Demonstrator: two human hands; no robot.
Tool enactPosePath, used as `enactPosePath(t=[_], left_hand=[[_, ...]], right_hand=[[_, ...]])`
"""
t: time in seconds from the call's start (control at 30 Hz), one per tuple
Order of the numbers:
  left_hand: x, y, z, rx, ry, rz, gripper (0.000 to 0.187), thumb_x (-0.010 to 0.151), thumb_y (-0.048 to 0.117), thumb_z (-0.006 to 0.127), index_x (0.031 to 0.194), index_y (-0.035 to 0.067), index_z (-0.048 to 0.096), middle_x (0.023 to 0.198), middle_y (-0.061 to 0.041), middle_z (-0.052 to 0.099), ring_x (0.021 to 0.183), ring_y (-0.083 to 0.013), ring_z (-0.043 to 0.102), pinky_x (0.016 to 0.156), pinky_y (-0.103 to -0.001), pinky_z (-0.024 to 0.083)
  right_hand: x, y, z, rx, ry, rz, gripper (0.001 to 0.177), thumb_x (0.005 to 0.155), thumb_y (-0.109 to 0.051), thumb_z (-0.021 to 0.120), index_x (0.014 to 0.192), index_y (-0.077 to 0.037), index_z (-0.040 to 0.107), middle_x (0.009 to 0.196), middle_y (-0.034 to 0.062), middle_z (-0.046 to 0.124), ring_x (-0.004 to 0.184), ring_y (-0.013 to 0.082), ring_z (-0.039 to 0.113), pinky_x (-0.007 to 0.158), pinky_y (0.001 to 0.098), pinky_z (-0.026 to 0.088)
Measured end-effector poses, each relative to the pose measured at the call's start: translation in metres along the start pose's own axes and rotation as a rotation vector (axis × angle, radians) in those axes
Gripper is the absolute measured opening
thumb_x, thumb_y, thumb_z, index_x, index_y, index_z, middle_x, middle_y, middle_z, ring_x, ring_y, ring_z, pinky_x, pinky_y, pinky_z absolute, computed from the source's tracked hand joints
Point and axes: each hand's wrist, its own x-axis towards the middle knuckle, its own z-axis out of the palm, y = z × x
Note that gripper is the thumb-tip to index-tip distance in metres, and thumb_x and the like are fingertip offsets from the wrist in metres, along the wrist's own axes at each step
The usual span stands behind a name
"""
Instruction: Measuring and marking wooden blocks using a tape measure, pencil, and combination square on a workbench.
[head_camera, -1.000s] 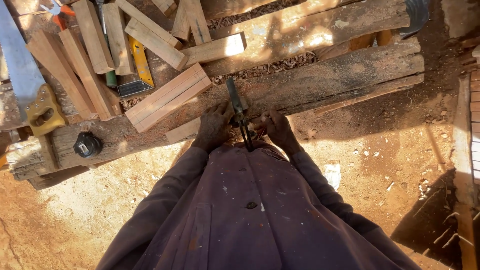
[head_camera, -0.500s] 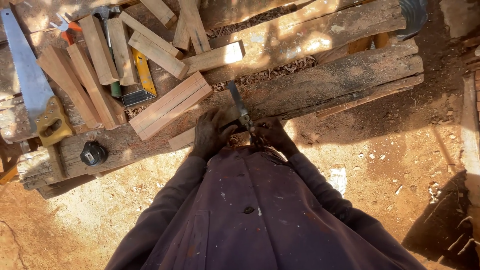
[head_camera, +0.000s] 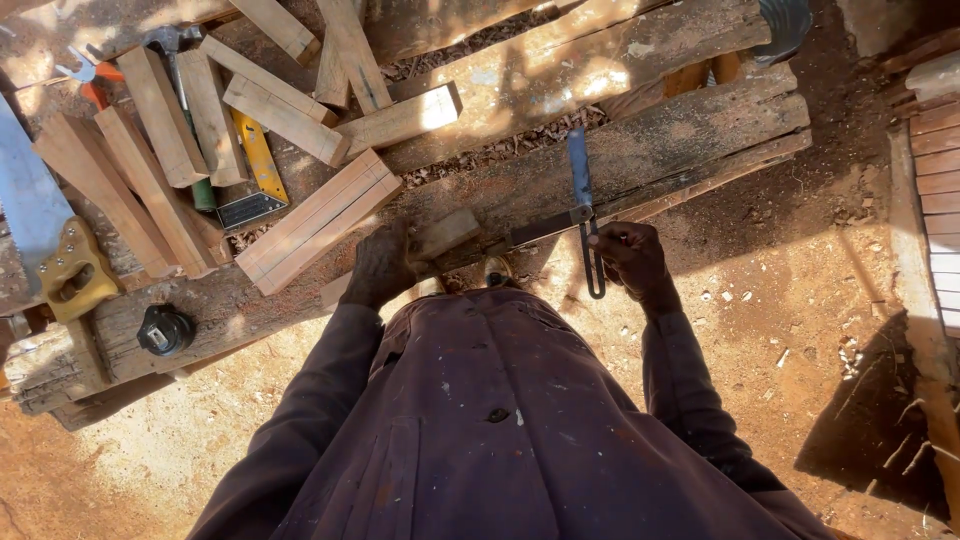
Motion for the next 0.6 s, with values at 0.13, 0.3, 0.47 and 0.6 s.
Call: enactPosePath(t=[0.13,0.3,0.47,0.6], left_hand=[[0.011,-0.005,0.017,0.039,-0.030,0.103,0.065,0.073,0.043,0.084,0.124,0.016,0.057,0.095,-0.016,0.075,0.095,-0.0460,0.073,0.087,-0.064,0.055],[0.018,0.002,0.028,-0.021,0.117,0.136,0.034,0.083,0.051,0.073,0.102,0.023,0.074,0.102,-0.007,0.072,0.099,-0.0369,0.072,0.080,-0.052,0.060],[0.018,-0.013,0.031,0.039,0.157,0.129,0.033,0.101,0.041,0.057,0.118,0.018,0.073,0.113,-0.013,0.064,0.115,-0.0396,0.062,0.086,-0.054,0.060],[0.023,-0.023,0.042,0.057,0.167,0.115,0.035,0.098,0.038,0.061,0.126,0.019,0.071,0.117,-0.013,0.061,0.118,-0.0398,0.058,0.090,-0.054,0.059]], right_hand=[[-0.002,0.026,0.004,0.058,0.018,0.001,0.012,0.091,-0.005,0.073,0.082,0.002,0.068,0.042,0.0051,0.034,0.027,0.0100,0.037,0.025,0.0217,0.033],[-0.014,0.032,0.024,0.107,0.043,0.030,0.012,0.089,-0.003,0.073,0.080,0.004,0.069,0.042,0.0070,0.035,0.026,0.0109,0.038,0.024,0.0229,0.031],[-0.025,0.012,0.051,0.124,0.021,0.068,0.014,0.088,-0.005,0.074,0.079,0.005,0.068,0.043,0.0076,0.037,0.028,0.0099,0.038,0.025,0.0212,0.031],[-0.021,0.019,0.057,0.157,0.004,0.087,0.015,0.087,-0.005,0.075,0.079,0.005,0.068,0.044,0.0085,0.039,0.030,0.0095,0.039,0.025,0.0206,0.033]])
